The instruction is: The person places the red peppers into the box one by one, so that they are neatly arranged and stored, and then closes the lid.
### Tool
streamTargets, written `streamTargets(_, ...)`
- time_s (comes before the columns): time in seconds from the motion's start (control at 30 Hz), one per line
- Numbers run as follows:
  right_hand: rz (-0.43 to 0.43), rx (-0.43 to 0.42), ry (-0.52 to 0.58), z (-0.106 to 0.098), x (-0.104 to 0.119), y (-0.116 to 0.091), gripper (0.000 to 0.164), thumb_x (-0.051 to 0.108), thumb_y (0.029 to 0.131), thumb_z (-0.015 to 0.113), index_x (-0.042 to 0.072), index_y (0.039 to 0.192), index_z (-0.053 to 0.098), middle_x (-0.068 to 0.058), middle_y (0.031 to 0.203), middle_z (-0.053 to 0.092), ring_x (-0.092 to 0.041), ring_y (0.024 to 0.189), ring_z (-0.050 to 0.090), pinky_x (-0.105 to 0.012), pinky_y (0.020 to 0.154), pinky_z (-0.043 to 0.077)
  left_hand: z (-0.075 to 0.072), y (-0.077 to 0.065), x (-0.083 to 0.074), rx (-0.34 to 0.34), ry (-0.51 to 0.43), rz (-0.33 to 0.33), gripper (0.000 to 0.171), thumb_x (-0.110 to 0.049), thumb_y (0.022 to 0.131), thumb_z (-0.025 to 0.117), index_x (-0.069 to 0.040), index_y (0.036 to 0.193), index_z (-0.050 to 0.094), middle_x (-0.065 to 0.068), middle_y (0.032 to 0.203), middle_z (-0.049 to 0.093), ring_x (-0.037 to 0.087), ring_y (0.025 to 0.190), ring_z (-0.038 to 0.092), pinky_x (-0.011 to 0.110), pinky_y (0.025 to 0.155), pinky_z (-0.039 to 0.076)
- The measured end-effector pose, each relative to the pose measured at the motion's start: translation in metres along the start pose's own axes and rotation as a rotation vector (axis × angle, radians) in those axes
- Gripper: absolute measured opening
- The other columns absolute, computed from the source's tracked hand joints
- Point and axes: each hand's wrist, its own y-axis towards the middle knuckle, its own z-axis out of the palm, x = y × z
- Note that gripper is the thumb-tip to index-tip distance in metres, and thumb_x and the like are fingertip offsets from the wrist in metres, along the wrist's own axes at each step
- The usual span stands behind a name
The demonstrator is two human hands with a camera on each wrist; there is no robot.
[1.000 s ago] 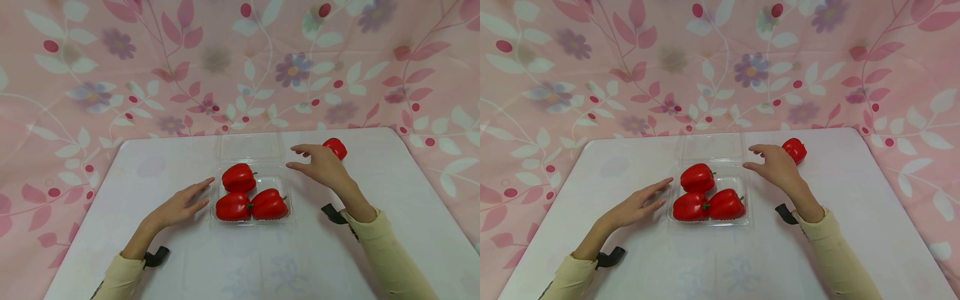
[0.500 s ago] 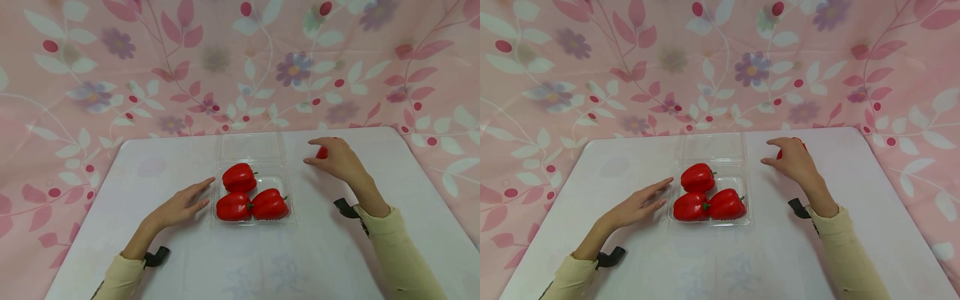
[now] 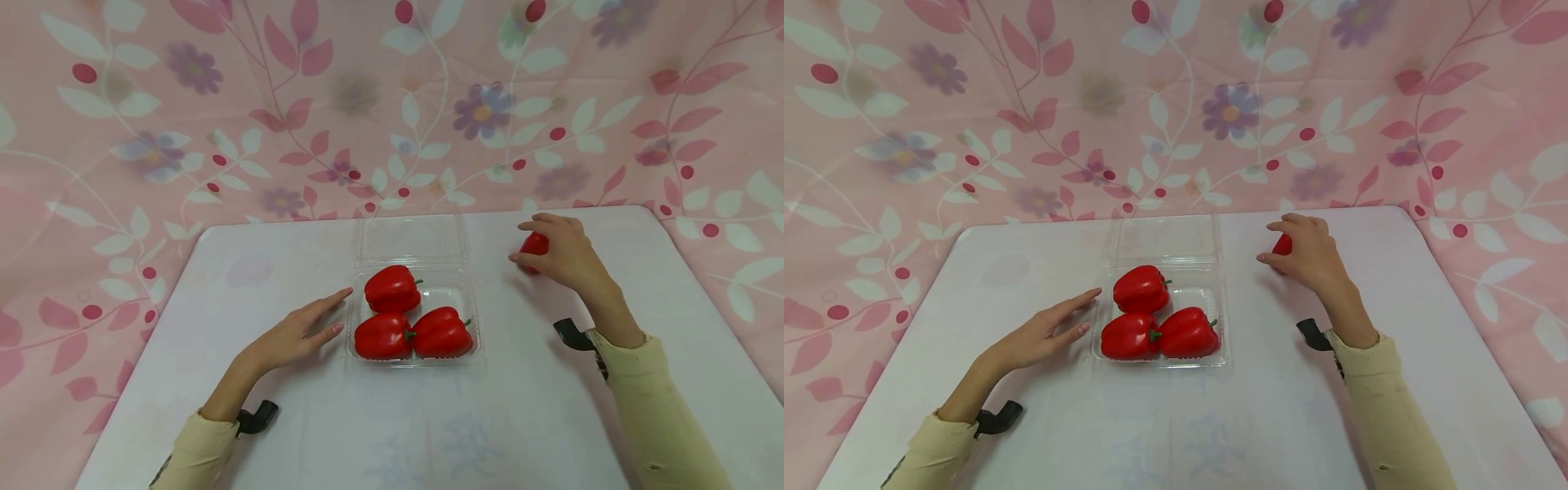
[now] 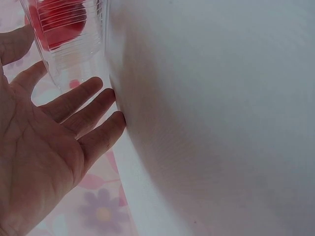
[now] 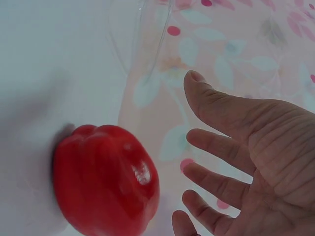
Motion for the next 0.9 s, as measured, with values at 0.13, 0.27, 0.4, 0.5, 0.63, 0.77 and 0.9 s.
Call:
streamTargets(0.13, 0.025, 0.021, -0.015, -0.002, -0.007, 0.003, 0.061, 0.029, 0.085, 0.078, 0.004, 0.136, 0.056, -0.026, 0.149, 0.036, -0.053, 0.135, 0.022, -0.076, 0.094, 0.034, 0.000, 0.001, 0.001, 0.002, -0.001, -0.002, 0.065, -0.044, 0.098, 0.056, -0.032, 0.156, 0.029, -0.009, 0.156, 0.033, 0.018, 0.142, 0.032, 0.054, 0.109, 0.035)
streamTargets(0.27, 0.037, 0.041, -0.014, -0.004, -0.014, 0.006, 0.064, 0.031, 0.085, 0.078, 0.005, 0.138, 0.053, -0.026, 0.151, 0.032, -0.053, 0.137, 0.018, -0.078, 0.094, 0.029, 0.001, 0.001, 0.002, 0.006, 0.007, -0.009, 0.065, -0.043, 0.098, 0.056, -0.031, 0.156, 0.029, -0.009, 0.156, 0.033, 0.019, 0.142, 0.032, 0.054, 0.109, 0.035)
streamTargets(0.4, 0.045, 0.074, -0.004, -0.007, -0.022, 0.008, 0.070, 0.034, 0.085, 0.078, 0.006, 0.142, 0.049, -0.027, 0.154, 0.026, -0.053, 0.140, 0.012, -0.079, 0.094, 0.026, 0.001, 0.000, 0.004, 0.002, 0.010, -0.004, 0.065, -0.041, 0.099, 0.057, -0.033, 0.156, 0.028, -0.008, 0.156, 0.033, 0.019, 0.142, 0.033, 0.055, 0.109, 0.035)
streamTargets(0.5, 0.045, 0.096, -0.003, -0.009, -0.027, 0.008, 0.073, 0.033, 0.085, 0.078, 0.006, 0.144, 0.046, -0.027, 0.155, 0.022, -0.053, 0.141, 0.008, -0.080, 0.094, 0.024, 0.001, 0.001, 0.003, 0.002, 0.004, -0.004, 0.065, -0.038, 0.098, 0.058, -0.035, 0.156, 0.028, -0.008, 0.156, 0.033, 0.019, 0.142, 0.033, 0.055, 0.109, 0.035)
streamTargets(0.63, 0.046, 0.118, -0.005, -0.010, -0.032, 0.008, 0.076, 0.029, 0.084, 0.079, 0.006, 0.147, 0.042, -0.028, 0.157, 0.018, -0.053, 0.142, 0.004, -0.081, 0.094, 0.021, 0.001, 0.000, 0.001, 0.005, -0.004, -0.017, 0.065, -0.038, 0.098, 0.059, -0.034, 0.156, 0.029, -0.009, 0.156, 0.033, 0.018, 0.142, 0.033, 0.055, 0.109, 0.035)
streamTargets(0.77, 0.063, 0.138, -0.012, -0.011, -0.035, 0.008, 0.083, 0.026, 0.081, 0.081, 0.008, 0.150, 0.038, -0.029, 0.157, 0.015, -0.052, 0.142, 0.001, -0.081, 0.094, 0.022, 0.000, 0.000, -0.001, 0.002, -0.007, -0.018, 0.065, -0.038, 0.098, 0.059, -0.032, 0.156, 0.030, -0.009, 0.156, 0.033, 0.019, 0.142, 0.033, 0.055, 0.108, 0.035)
streamTargets(0.9, 0.078, 0.156, -0.020, -0.011, -0.036, 0.007, 0.090, 0.025, 0.078, 0.083, 0.008, 0.152, 0.035, -0.032, 0.155, 0.015, -0.054, 0.142, -0.001, -0.081, 0.094, 0.021, 0.000, 0.000, -0.001, 0.001, -0.004, -0.015, 0.065, -0.039, 0.098, 0.059, -0.033, 0.156, 0.029, -0.009, 0.156, 0.033, 0.018, 0.142, 0.033, 0.055, 0.109, 0.035)
